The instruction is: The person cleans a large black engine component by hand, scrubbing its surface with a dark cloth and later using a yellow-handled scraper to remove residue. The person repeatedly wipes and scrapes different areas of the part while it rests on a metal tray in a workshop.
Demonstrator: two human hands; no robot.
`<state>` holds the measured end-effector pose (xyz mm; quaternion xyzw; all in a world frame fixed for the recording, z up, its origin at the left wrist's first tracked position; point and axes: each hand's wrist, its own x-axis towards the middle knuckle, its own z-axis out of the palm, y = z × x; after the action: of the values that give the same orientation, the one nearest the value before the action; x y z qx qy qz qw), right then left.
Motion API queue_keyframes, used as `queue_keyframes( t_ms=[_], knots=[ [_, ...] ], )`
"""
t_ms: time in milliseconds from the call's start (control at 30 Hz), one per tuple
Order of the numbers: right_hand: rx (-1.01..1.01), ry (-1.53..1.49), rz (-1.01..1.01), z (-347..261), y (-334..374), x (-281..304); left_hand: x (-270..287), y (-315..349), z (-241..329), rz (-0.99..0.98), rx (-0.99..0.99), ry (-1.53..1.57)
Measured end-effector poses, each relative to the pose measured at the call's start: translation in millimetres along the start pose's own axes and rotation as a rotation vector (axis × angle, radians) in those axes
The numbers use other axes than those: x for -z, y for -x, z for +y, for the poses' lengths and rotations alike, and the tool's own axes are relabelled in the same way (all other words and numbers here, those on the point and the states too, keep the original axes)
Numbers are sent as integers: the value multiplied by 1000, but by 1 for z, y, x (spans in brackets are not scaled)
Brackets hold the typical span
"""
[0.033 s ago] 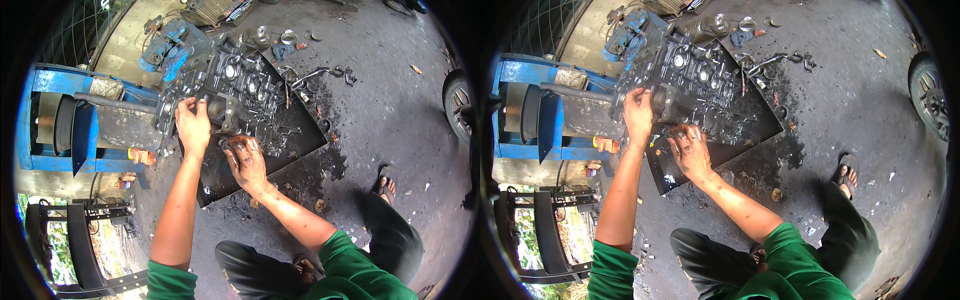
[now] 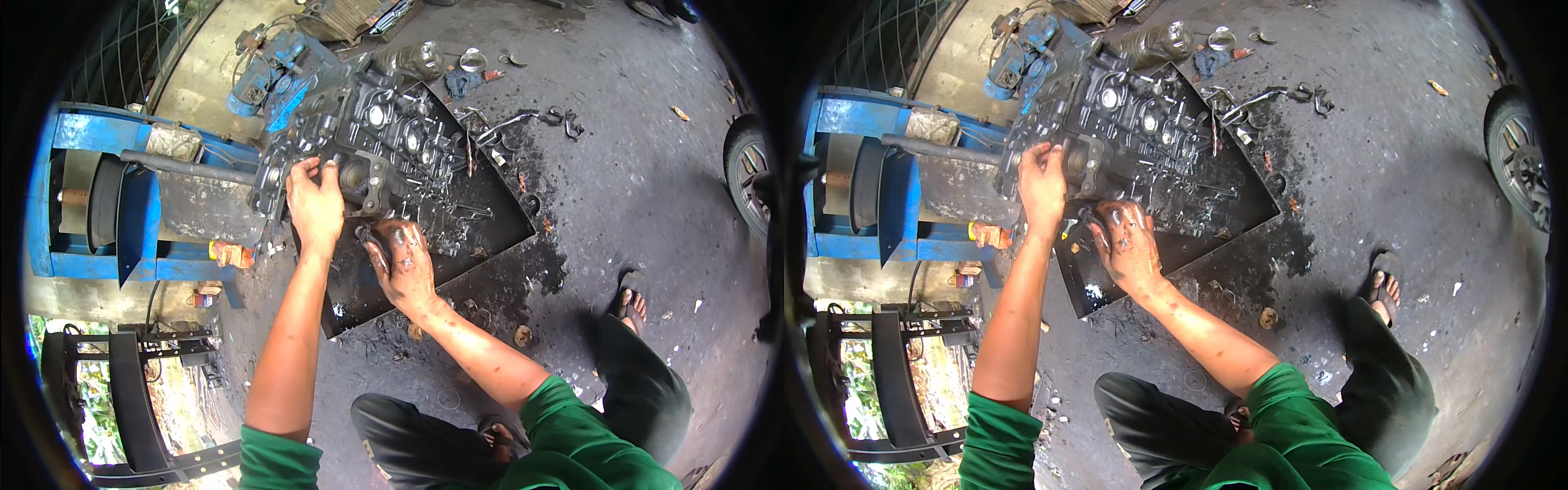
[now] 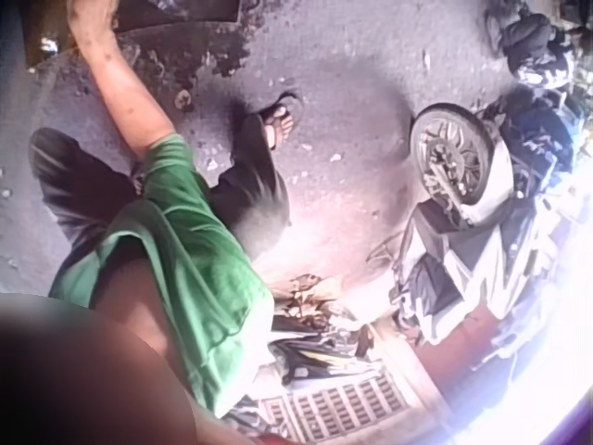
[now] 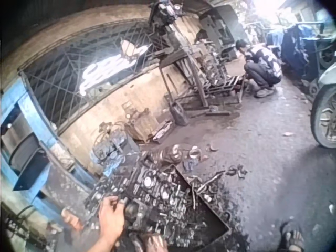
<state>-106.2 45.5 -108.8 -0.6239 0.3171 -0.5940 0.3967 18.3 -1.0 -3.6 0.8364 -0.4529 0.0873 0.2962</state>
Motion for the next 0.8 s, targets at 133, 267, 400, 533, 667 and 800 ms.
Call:
queue_keyframes(
  t_ms=[133, 267, 400, 533, 667, 800],
  knots=[
    [188, 175, 31, 4, -4, -4, -2, -1, -3, 16, -2, 47],
    [96, 274, -66, 2, -6, -1, -2, 1, -2, 16, -4, 27],
    [43, 402, -183, -4, -9, 12, -1, 3, 1, 19, 3, -10],
    [29, 397, -225, -5, -11, 18, -1, 3, 3, 28, -10, -14],
    [137, 283, -124, 0, -7, 11, -2, 2, 2, 14, 26, 30],
    [240, 262, -86, 7, -5, 4, -1, 1, 0, 8, 6, -11]
  ],
)
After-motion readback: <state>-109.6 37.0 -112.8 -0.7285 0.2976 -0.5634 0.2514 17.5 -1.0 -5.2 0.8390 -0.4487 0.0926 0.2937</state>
